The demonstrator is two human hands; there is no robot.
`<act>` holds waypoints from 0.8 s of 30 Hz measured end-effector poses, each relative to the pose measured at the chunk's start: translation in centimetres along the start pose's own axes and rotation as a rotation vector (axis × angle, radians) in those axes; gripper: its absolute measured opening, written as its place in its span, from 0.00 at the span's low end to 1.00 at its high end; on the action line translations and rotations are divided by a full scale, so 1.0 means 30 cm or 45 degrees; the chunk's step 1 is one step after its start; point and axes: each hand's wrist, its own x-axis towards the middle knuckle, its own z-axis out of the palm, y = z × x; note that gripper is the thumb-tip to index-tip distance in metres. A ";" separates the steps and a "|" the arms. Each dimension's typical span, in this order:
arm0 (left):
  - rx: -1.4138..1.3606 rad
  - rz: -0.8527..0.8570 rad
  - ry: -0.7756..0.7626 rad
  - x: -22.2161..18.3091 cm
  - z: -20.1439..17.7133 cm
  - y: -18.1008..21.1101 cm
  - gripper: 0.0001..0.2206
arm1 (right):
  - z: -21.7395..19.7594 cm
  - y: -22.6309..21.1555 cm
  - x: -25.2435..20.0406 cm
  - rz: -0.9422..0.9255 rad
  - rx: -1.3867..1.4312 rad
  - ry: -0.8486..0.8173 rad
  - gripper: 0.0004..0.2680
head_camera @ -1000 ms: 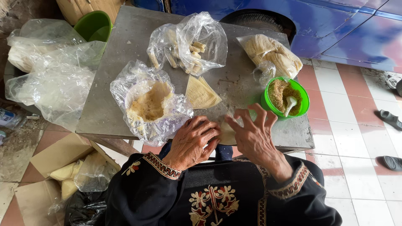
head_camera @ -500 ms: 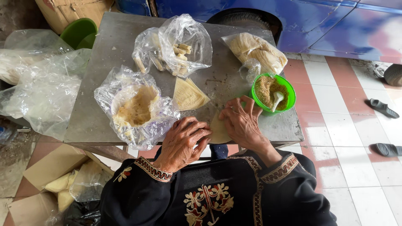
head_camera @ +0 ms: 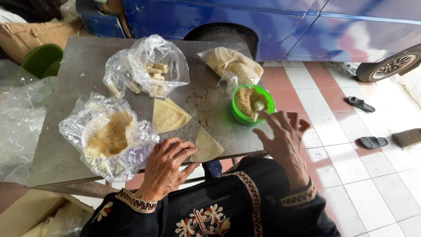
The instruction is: The person prepares pastries by taking a circular piece of dough, adding a spoonful of granulated filling from a bowl, and folding the dough into a triangular shape by hand.
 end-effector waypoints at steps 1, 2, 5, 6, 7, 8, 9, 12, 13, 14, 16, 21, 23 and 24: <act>0.002 0.001 0.009 0.004 0.000 0.002 0.17 | 0.024 0.013 0.020 -0.063 -0.027 -0.003 0.14; 0.006 -0.002 0.013 0.004 -0.001 0.004 0.16 | 0.043 0.026 0.031 -0.124 -0.050 -0.009 0.12; -0.010 0.001 0.065 0.008 0.001 0.008 0.15 | 0.087 0.074 0.040 -0.208 -0.069 0.130 0.08; -0.022 0.002 0.085 0.009 0.001 0.008 0.15 | 0.107 0.095 0.048 -0.205 0.020 0.153 0.06; -0.019 0.003 0.090 0.010 0.001 0.007 0.15 | 0.129 0.119 0.062 -0.201 0.109 0.175 0.05; -0.019 0.002 0.091 0.008 0.000 0.008 0.15 | 0.141 0.144 0.066 -0.195 0.198 0.194 0.03; -0.019 0.002 0.092 0.008 0.000 0.009 0.15 | 0.144 0.171 0.068 -0.139 0.244 0.223 0.03; -0.023 0.002 0.086 0.011 0.001 0.009 0.16 | 0.148 0.211 0.074 0.062 0.364 0.269 0.06; -0.024 0.001 0.078 0.011 0.001 0.009 0.16 | 0.144 0.215 0.071 0.148 0.396 0.254 0.07; -0.022 -0.001 0.074 0.011 0.002 0.008 0.17 | 0.143 0.218 0.075 0.229 0.430 0.240 0.09; -0.036 -0.001 0.090 0.009 0.001 0.006 0.18 | 0.150 0.228 0.086 0.529 0.575 0.128 0.11; -0.064 0.002 0.133 0.005 0.011 0.004 0.18 | 0.162 0.297 0.069 0.644 1.092 0.240 0.12; -0.024 0.003 0.125 0.003 0.014 0.004 0.15 | 0.170 0.321 0.066 0.713 1.319 0.319 0.11; -0.005 0.002 0.122 0.002 0.016 0.005 0.14 | 0.171 0.330 0.063 0.755 1.364 0.341 0.11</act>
